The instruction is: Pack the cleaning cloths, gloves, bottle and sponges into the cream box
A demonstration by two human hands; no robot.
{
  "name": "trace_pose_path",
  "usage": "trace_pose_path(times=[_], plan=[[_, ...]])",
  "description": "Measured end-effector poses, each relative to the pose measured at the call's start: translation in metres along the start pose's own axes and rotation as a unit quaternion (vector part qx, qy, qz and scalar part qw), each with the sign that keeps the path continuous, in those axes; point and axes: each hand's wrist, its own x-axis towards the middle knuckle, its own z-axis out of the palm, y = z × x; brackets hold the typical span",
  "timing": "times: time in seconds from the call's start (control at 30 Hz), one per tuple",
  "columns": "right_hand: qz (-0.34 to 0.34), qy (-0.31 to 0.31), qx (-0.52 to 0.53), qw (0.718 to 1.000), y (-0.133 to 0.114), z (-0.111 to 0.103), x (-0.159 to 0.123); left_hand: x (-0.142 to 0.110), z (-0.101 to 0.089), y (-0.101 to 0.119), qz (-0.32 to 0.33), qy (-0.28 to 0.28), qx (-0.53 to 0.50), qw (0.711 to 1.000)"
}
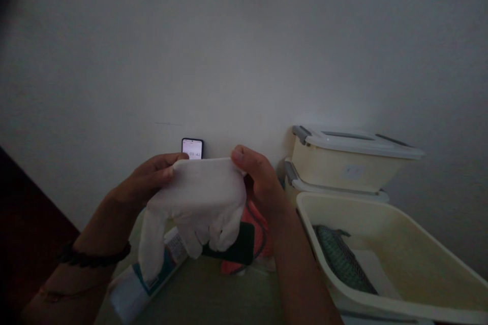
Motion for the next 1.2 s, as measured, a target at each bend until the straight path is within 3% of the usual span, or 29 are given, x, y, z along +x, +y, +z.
trace_pose_path(times=[0.1,0.23,0.4,0.57,0.8,0.97,1.03,1.2], plan=[[-0.017,-0.023,0.007,1.000,0.000,-0.005,0.002,-0.002,-0.003,0.000,0.003,0.015,-0.002,1.000],[-0.010,-0.077,-0.038,0.996,-0.001,-0.008,0.000,-0.005,-0.009,0.002,0.002,-0.059,0.014,0.998],[-0.069,-0.071,-0.181,0.978,-0.002,-0.002,-0.004,0.000,-0.013,0.003,0.086,-0.085,0.063,0.991],[-0.076,-0.071,-0.138,0.985,0.006,0.004,-0.002,0.005,-0.009,0.005,0.132,-0.126,0.077,0.980],[-0.049,-0.064,-0.180,0.980,0.002,0.003,-0.004,-0.002,-0.014,0.009,0.124,-0.091,0.124,0.980],[-0.046,-0.073,-0.395,0.915,-0.011,0.006,-0.009,-0.009,-0.019,0.013,0.130,-0.034,0.147,0.980],[-0.065,-0.081,-0.430,0.897,-0.014,0.008,-0.010,-0.009,-0.018,0.015,0.140,-0.008,0.151,0.979],[-0.165,-0.044,-0.384,0.908,-0.013,0.008,-0.007,-0.007,-0.014,0.018,0.119,0.034,0.246,0.961]])
